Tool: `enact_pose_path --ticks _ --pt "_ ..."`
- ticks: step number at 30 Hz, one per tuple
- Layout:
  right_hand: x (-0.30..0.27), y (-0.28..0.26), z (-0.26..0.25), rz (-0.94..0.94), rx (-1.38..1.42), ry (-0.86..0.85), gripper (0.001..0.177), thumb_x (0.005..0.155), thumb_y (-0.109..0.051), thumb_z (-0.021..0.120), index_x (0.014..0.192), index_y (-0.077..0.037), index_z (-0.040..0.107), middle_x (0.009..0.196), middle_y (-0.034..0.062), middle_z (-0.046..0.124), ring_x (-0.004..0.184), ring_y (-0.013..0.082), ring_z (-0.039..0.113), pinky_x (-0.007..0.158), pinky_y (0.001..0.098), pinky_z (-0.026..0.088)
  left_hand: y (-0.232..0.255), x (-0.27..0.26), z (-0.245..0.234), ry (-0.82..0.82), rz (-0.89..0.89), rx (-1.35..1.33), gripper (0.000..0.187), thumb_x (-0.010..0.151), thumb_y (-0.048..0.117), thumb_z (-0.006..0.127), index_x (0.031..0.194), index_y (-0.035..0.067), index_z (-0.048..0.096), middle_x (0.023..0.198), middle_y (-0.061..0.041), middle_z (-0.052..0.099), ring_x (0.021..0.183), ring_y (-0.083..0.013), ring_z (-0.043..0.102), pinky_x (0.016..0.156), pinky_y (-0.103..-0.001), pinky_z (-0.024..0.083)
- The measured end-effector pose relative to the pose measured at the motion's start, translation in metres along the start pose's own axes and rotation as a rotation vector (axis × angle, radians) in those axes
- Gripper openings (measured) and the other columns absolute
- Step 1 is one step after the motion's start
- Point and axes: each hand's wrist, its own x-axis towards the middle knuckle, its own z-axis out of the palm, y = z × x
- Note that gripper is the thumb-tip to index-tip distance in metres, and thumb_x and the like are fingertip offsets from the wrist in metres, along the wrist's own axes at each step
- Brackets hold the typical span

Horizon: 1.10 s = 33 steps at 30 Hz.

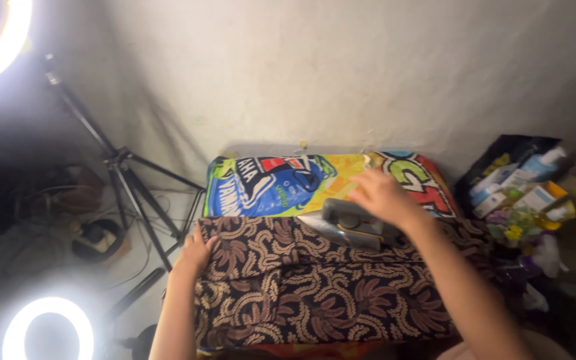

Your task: Ironing a patterned shirt on a padded surface using a dry iron and spray bottle.

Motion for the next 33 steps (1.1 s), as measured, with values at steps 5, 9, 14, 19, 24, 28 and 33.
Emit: enact_pose_path --ticks 5,9,14,19,24,28,33 --pt "0.003 -0.044 0.052 -0.071 -0.65 -0.122 0.053 0.074 -0.058 0.069 0.082 -0.006 0.073 0.078 0.0097 0.07 0.082 0.0276 0.069 0.085 0.0543 0.055 0.014 -0.012 -0.013 -0.046 -0.053 0.01 0.084 0.097 0.066 0.041 0.163 0.024 0.012 0.161 -0.016 0.034 0.139 -0.0434 0.047 0.111 -0.053 0.043" --pt "-0.005 -0.007 0.084 0.115 -0.558 -0.359 0.06 0.08 -0.066 0.062 0.091 -0.008 0.071 0.081 0.0079 0.069 0.08 0.0241 0.069 0.082 0.0473 0.056 0.018 -0.018 -0.017 -0.052 -0.073 0.031 0.085 0.097 0.066 0.04 0.165 0.024 0.01 0.159 -0.015 0.038 0.136 -0.0429 0.05 0.111 -0.053 0.044" --pt "0.014 0.011 0.074 0.547 -0.355 -0.498 0.06 0.085 -0.071 0.061 0.11 -0.016 0.07 0.087 0.01 0.074 0.078 0.0259 0.074 0.068 0.0409 0.059 0.008 -0.02 -0.015 0.03 0.042 -0.161 0.085 0.095 0.062 0.045 0.164 0.019 0.017 0.153 -0.024 0.044 0.134 -0.0454 0.051 0.11 -0.052 0.044" --pt "0.041 -0.03 0.101 0.318 -0.182 -0.464 0.058 0.081 -0.071 0.065 0.102 -0.018 0.074 0.086 0.0094 0.077 0.076 0.0251 0.074 0.067 0.0394 0.058 -0.05 0.02 0.008 0.042 0.018 -0.401 0.081 0.102 0.063 0.043 0.157 0.006 0.026 0.152 -0.03 0.042 0.141 -0.0434 0.042 0.116 -0.05 0.034" --pt "0.069 -0.095 0.16 -0.047 -0.009 -0.572 0.056 0.081 -0.072 0.064 0.098 -0.019 0.075 0.077 0.0086 0.076 0.067 0.0239 0.074 0.064 0.0387 0.058 -0.096 0.033 0.007 -0.033 -0.056 -0.417 0.075 0.1 0.06 0.053 0.131 -0.007 0.064 0.13 -0.028 0.068 0.126 -0.0353 0.062 0.11 -0.043 0.044" --pt "0.097 -0.116 0.198 -0.147 -0.105 -0.443 0.061 0.081 -0.069 0.067 0.105 -0.013 0.072 0.07 0.0141 0.072 0.064 0.0312 0.072 0.059 0.0438 0.057 -0.077 -0.001 -0.041 0.04 -0.141 -0.825 0.06 0.099 0.05 0.059 0.113 -0.007 0.071 0.105 -0.015 0.074 0.099 -0.0235 0.063 0.091 -0.038 0.049" --pt "0.124 -0.131 0.223 -0.129 -0.121 -0.502 0.06 0.082 -0.07 0.066 0.1 -0.013 0.072 0.074 0.0156 0.073 0.069 0.0346 0.072 0.062 0.0473 0.057 -0.104 0.025 -0.023 0.083 0.009 -0.881 0.038 0.092 0.03 0.069 0.113 -0.002 0.074 0.098 -0.008 0.075 0.09 -0.0161 0.065 0.083 -0.031 0.051"
